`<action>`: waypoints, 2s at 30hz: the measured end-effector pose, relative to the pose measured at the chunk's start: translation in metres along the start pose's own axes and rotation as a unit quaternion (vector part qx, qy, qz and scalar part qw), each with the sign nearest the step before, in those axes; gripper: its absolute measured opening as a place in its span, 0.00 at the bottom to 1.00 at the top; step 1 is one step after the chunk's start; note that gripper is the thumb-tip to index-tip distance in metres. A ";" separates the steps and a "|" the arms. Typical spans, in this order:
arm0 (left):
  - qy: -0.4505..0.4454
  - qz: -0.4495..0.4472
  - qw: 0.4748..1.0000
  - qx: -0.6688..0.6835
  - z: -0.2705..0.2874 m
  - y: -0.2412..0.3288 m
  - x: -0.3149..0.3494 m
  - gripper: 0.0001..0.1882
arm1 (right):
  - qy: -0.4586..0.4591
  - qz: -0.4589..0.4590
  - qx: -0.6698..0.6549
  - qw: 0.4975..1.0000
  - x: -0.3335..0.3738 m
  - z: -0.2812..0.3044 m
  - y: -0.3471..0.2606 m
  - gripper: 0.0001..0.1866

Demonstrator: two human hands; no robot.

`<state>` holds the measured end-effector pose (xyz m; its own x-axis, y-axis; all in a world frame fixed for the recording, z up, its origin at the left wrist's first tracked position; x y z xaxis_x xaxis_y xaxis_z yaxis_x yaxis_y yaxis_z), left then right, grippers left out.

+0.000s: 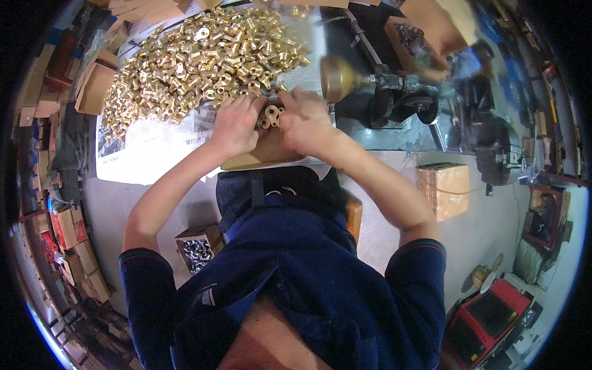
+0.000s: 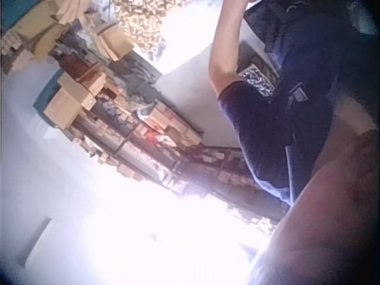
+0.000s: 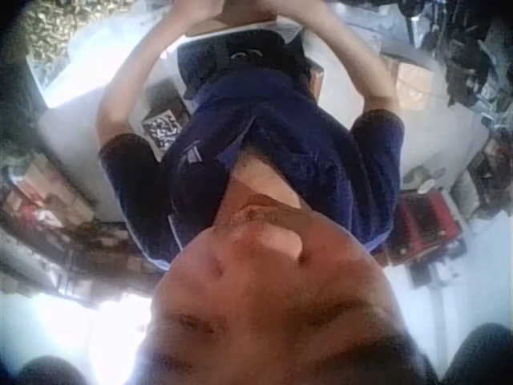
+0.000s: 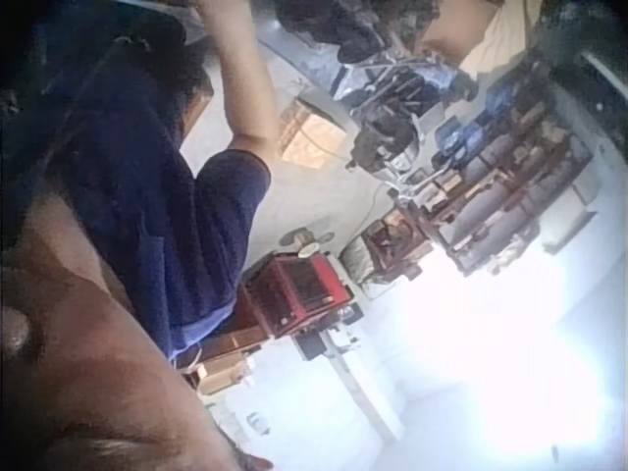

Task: The person labels small cardboard boxes with a pen, then opens a box and places brass-colored metal parts into it one by one. The workspace includes a large pile of similar parts on a table covered with newspaper.

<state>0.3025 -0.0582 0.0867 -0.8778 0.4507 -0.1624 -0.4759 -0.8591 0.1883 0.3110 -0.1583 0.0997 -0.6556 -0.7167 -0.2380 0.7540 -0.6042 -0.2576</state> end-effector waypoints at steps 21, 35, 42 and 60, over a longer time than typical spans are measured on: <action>-0.001 0.005 0.999 0.048 -0.002 -0.005 -0.001 0.32 | -0.066 0.057 0.080 0.993 -0.016 -0.018 -0.008 0.06; -0.050 0.024 0.998 -0.023 0.002 0.012 -0.007 0.34 | 0.068 0.012 -0.107 0.992 0.019 0.009 0.006 0.09; -0.055 0.022 0.998 0.013 -0.010 0.009 -0.010 0.34 | 0.056 -0.004 -0.103 0.993 0.026 0.000 0.011 0.11; 0.004 0.016 0.999 0.046 -0.002 0.011 -0.011 0.28 | 0.024 -0.063 -0.073 0.995 0.018 -0.008 0.014 0.13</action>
<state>0.3070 -0.0737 0.0885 -0.8922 0.4217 -0.1619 -0.4513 -0.8470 0.2809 0.3096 -0.1767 0.0848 -0.7489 -0.6183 -0.2385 0.6534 -0.6290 -0.4212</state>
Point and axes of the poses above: each hand's wrist, its own x-axis away from the middle knuckle, its own z-axis out of the back of the hand, y = z × x, the point moved 8 cm from there along -x, towards the middle knuckle, and after that the axes turned 1 degree about y, right-handed, at the moved point
